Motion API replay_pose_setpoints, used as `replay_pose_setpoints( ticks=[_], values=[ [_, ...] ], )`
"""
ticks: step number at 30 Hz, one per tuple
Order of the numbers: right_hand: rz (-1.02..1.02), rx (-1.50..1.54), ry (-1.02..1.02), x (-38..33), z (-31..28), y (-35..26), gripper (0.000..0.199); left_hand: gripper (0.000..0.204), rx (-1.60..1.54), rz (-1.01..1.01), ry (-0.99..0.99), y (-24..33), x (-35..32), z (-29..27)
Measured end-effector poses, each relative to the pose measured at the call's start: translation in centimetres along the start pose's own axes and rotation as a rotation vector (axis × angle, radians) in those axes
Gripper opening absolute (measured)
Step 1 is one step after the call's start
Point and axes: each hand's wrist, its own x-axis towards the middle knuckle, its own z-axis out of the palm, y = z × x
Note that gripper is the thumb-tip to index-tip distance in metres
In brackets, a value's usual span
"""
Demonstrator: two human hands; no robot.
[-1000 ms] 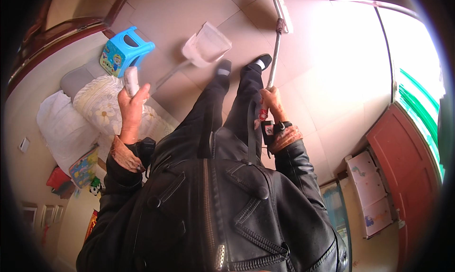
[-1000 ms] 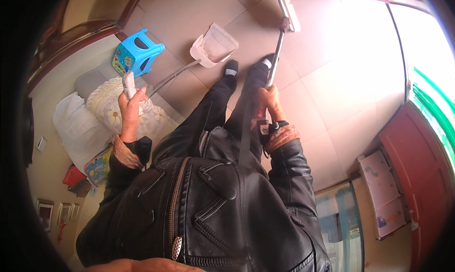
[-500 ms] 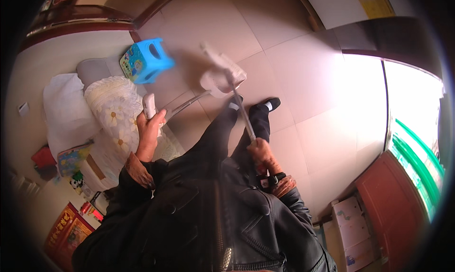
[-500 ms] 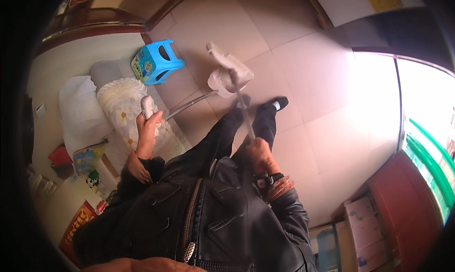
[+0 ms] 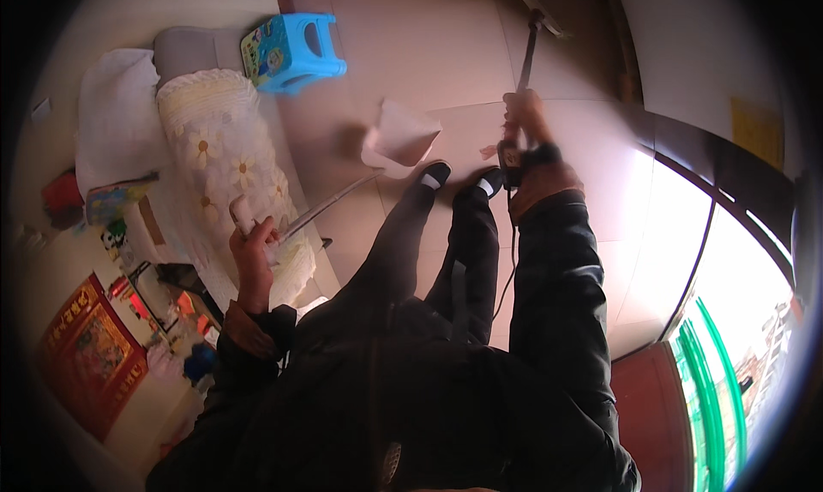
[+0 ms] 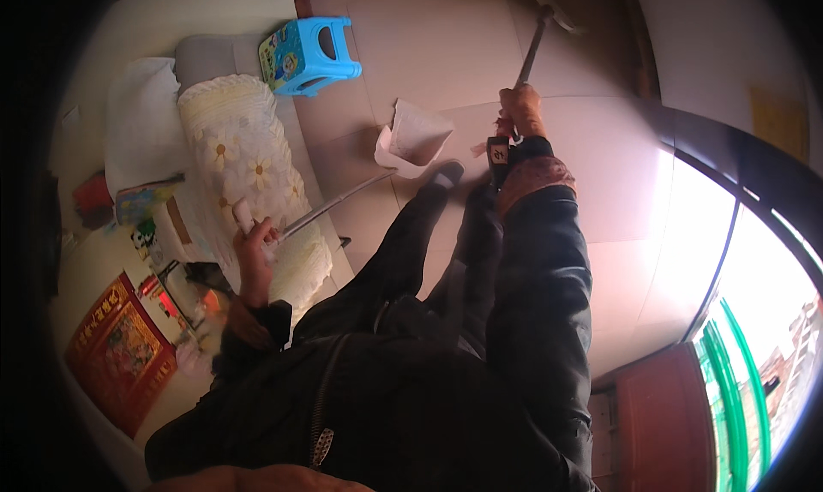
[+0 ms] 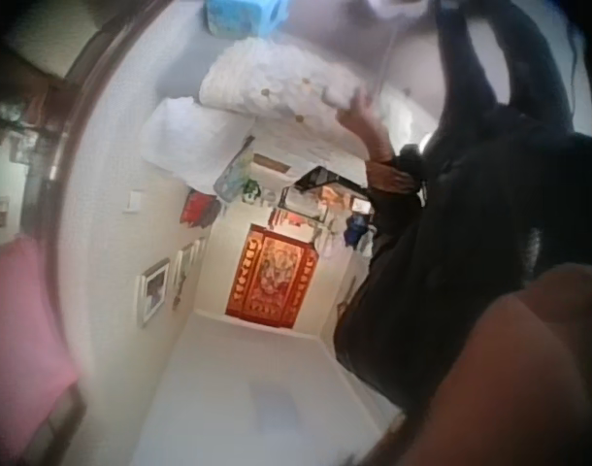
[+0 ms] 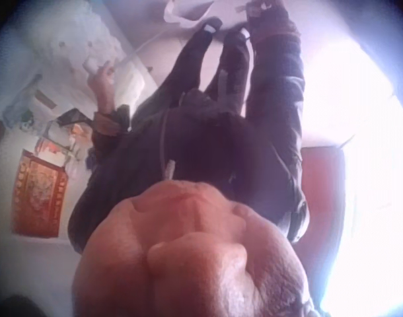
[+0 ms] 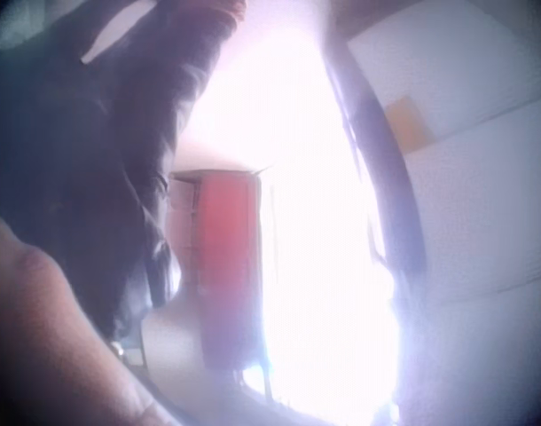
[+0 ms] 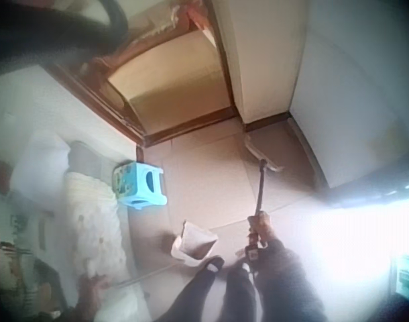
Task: The person sweeps a tiled floor with a broom, moving debris toward a dustpan held in the other hand. They sweep multiple areas of the room, including near a doorway and around furniture, and periodically transfer the collected debris into the dustpan.
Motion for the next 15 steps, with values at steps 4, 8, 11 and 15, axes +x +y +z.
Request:
replay_pose_setpoints(
  ticks=[4,8,11,15],
  values=[
    [0.223,-0.271,-0.086,-0.4,4.1,-0.9,0.03,0.011,0.003,-0.015,0.049,-0.2,1.5,0.5],
    [-0.029,-0.722,-0.036,-4.2,5.0,4.0,0.034,0.012,-0.005,-0.02,0.046,0.8,2.4,0.8],
    [-0.141,-0.823,-0.139,-8.8,2.9,7.6,0.024,0.015,-0.021,-0.028,0.044,2.0,2.5,1.5],
    [-0.174,-0.853,-0.321,-16.3,-0.8,9.7,0.024,0.017,-0.046,-0.029,0.029,3.1,3.7,2.4]
  ],
)
